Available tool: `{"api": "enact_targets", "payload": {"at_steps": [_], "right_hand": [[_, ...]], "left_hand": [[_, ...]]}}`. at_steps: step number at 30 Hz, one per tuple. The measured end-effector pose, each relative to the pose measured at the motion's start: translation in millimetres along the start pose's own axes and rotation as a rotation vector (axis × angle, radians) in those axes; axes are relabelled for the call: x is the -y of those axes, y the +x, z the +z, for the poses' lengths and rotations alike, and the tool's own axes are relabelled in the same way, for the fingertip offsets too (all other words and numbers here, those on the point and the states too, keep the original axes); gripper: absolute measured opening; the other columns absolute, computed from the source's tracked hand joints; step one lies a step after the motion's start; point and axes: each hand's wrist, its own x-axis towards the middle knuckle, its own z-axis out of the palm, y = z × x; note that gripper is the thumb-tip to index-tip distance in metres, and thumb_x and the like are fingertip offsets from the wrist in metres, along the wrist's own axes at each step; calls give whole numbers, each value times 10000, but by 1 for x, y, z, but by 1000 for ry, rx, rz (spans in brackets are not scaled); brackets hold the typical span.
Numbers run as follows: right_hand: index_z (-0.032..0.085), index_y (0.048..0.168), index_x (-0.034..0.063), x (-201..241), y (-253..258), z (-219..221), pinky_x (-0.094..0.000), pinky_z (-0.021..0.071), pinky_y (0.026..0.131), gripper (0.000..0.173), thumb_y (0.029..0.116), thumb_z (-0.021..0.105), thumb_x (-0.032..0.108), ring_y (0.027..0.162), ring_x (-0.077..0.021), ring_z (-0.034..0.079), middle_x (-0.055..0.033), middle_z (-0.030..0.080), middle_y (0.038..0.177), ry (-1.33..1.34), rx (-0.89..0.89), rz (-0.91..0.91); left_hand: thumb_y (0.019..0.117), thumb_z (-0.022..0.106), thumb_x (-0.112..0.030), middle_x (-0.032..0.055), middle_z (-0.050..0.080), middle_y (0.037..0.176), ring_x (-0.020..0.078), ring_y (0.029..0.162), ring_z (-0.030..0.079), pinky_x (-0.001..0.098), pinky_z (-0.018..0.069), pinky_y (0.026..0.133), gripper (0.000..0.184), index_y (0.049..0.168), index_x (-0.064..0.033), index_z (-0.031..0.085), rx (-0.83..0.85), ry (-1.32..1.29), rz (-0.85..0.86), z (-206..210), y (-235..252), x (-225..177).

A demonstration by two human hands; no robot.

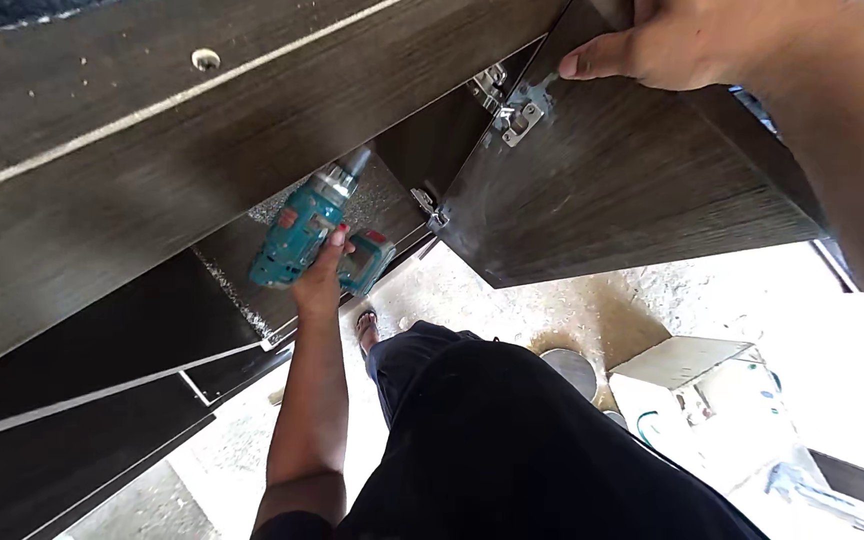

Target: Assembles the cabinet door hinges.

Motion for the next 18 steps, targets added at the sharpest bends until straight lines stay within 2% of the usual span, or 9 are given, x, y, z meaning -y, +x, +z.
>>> {"api": "enact_targets", "payload": {"at_steps": [5,8,11,18], "right_hand": [[627,1021,161,4,-3,0,-422,481,660,242,934,710,371,717,-126,575,-5,591,822,-22,-13,5],[639,1059,156,1,0,1,-458,504,693,274,936,710,391,765,-151,613,-29,621,864,-20,-12,18],[640,1061,159,0,1,2,-478,509,698,288,931,709,406,786,-164,627,-35,627,874,-17,-17,23],[644,1057,155,5,-3,2,-431,514,711,259,934,714,372,789,-132,621,-23,629,881,5,-22,25]], "left_hand": [[906,780,-139,74,714,907,218,737,702,402,631,702,338,1176,-30,609,64,-24,33,34,10,-19],[896,784,-117,132,730,1016,233,769,709,401,629,717,387,1208,18,597,83,18,23,44,12,-22],[889,782,-82,124,728,972,225,764,705,397,625,735,349,1175,22,612,105,17,21,51,15,-25],[888,789,-96,133,727,962,227,745,700,394,625,715,362,1178,30,610,150,25,-14,60,24,-31]]}}
